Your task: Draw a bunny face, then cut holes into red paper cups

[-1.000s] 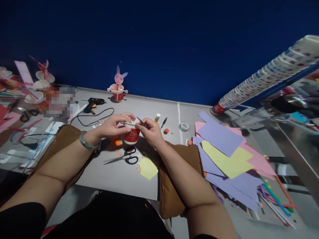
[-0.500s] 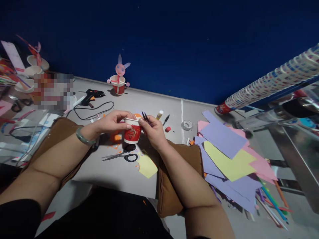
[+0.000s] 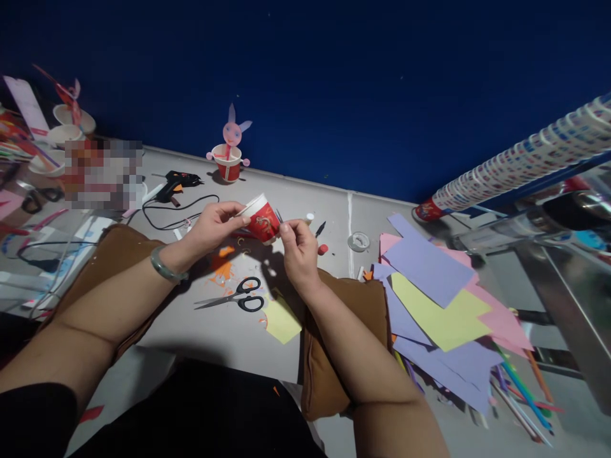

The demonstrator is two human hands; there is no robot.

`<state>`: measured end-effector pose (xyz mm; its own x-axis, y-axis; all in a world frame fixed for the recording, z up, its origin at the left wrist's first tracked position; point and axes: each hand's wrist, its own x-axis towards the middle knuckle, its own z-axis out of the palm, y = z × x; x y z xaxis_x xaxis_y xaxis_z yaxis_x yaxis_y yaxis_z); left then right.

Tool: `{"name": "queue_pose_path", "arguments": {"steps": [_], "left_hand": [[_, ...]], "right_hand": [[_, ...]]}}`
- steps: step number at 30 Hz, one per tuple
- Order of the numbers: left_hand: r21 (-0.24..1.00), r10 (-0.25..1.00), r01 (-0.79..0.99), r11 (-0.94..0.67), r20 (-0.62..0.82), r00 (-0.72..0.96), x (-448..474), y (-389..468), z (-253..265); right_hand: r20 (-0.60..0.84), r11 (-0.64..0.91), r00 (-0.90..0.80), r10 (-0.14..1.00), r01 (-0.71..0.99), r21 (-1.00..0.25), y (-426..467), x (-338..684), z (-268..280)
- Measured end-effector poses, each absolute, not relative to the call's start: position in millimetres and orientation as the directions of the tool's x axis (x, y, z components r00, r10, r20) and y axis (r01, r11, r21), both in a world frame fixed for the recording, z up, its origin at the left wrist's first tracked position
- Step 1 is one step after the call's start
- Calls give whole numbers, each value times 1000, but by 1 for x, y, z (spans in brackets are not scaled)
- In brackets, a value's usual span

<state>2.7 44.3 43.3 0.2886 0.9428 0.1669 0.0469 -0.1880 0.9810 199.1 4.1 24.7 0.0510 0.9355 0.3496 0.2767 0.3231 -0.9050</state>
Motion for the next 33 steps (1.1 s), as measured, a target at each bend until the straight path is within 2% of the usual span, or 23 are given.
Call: {"name": "queue_pose_path", "arguments": {"steps": [5,10,27,33], "left_hand": [[974,953,16,-228,220,209,10,37,39],[953,945,35,-300,292,146,17,27,35],[891,898,116,-439,433,72,27,13,30],[888,895,116,-445,440,71,28,13,30]], "right_hand": [[523,448,-39,852,572,-687,-6,194,28],[592,470,-81,802,697,-542,-7,195,26],[606,468,-93,790,730,-499,-11,194,28],[621,480,-113,776,744,-465,-12,194,28]]}}
